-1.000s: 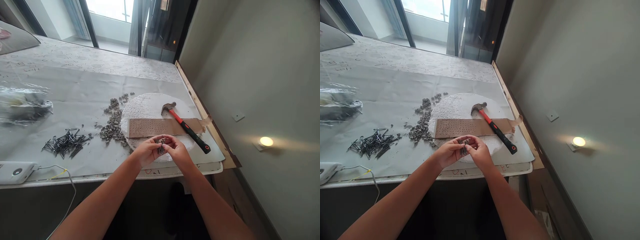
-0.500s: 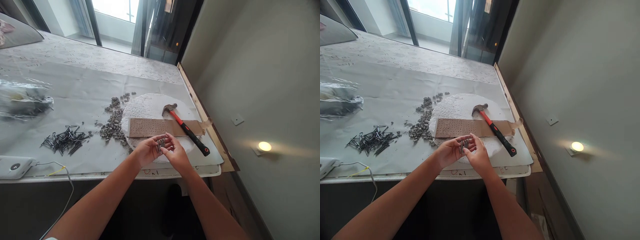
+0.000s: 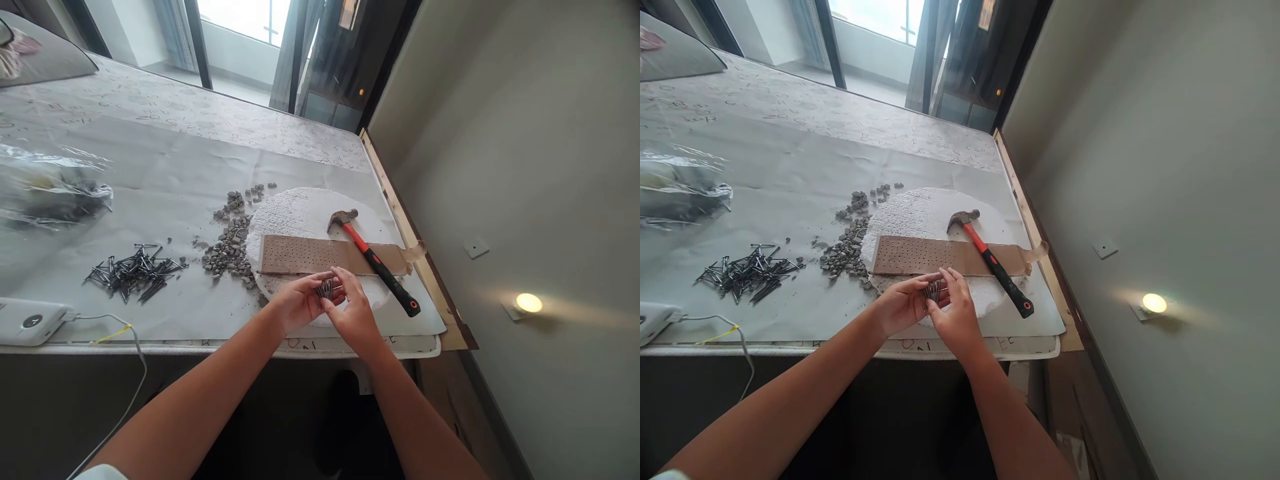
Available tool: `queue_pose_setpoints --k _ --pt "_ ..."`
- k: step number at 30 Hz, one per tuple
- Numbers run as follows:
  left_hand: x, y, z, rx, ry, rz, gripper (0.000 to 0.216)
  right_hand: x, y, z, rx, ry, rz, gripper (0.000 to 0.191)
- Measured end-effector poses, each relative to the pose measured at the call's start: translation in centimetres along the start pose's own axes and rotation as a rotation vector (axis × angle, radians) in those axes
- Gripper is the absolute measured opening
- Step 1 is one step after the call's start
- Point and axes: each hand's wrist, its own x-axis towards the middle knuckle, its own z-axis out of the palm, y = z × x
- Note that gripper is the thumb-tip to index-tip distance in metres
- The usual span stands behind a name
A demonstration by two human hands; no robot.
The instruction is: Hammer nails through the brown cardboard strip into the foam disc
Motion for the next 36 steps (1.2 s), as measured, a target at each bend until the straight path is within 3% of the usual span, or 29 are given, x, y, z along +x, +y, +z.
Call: queue_pose_setpoints --k 5,12,36 --pt "0.0 0.2 -0.2 -0.032 -0.038 -0.057 0.033 0.2 0.2 0.0 0.027 -0.005 0.054 0.056" --pt "-0.2 0.3 -0.2 -0.102 0.03 -0.104 0.032 0.4 -0.1 -0.6 0.048 -0.049 0.148 0.056" --pt "-0.6 0.9 0.4 -0.144 0.055 -0.16 0.029 0.5 0.7 -1.3 0.158 -0.14 0.197 0.055"
